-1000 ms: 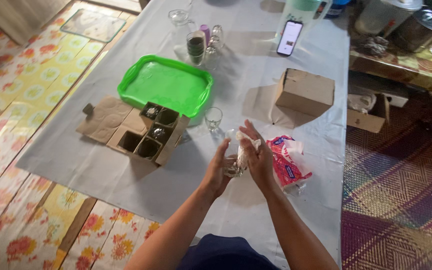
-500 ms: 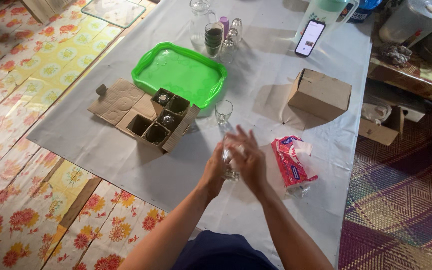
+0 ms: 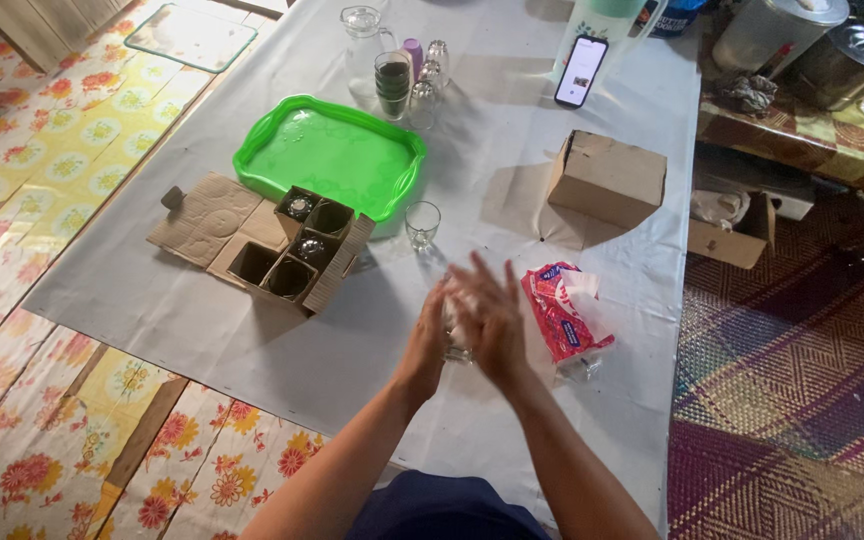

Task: The person wipes glass cups with paper and places them into a cardboard divider. They move a green plastic tray and handle pieces of paper while organizing the glassware on a table.

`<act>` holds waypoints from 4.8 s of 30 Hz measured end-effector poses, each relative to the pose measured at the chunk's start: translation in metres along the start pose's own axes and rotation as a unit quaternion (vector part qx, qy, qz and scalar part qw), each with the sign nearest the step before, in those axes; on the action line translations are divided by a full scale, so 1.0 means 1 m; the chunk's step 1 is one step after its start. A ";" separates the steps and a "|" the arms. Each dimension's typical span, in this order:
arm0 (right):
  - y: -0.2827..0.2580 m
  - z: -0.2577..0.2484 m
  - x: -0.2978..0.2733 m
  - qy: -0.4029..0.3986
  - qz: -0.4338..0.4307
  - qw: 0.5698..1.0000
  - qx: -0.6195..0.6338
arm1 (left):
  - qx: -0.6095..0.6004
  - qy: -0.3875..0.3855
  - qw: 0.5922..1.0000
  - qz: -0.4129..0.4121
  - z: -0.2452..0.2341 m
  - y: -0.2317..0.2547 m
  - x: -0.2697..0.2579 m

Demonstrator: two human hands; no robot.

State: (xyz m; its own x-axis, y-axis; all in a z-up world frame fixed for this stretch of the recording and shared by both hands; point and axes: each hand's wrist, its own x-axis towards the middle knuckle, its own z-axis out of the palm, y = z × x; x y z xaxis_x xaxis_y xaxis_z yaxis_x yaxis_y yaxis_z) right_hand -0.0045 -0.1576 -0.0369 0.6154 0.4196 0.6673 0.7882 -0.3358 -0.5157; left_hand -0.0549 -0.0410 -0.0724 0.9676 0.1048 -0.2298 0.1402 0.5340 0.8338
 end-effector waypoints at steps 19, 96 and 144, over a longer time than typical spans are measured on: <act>0.009 -0.016 0.007 0.057 0.086 0.994 0.017 | -0.018 0.013 0.996 -0.085 0.006 -0.008 -0.004; 0.017 -0.013 0.017 0.019 0.042 0.996 -0.077 | -0.031 0.048 0.995 -0.086 0.022 -0.004 0.007; 0.016 0.001 0.026 0.111 0.097 0.986 -0.082 | 0.077 -0.053 0.996 0.008 0.006 0.013 0.039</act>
State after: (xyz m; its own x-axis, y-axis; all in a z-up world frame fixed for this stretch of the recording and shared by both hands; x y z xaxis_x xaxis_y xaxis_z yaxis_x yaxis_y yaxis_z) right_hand 0.0243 -0.1514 -0.0280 0.7236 0.1449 0.6749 0.6324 -0.5308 -0.5641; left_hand -0.0139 -0.0351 -0.0680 0.9857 0.0185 -0.1672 0.1463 0.3967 0.9062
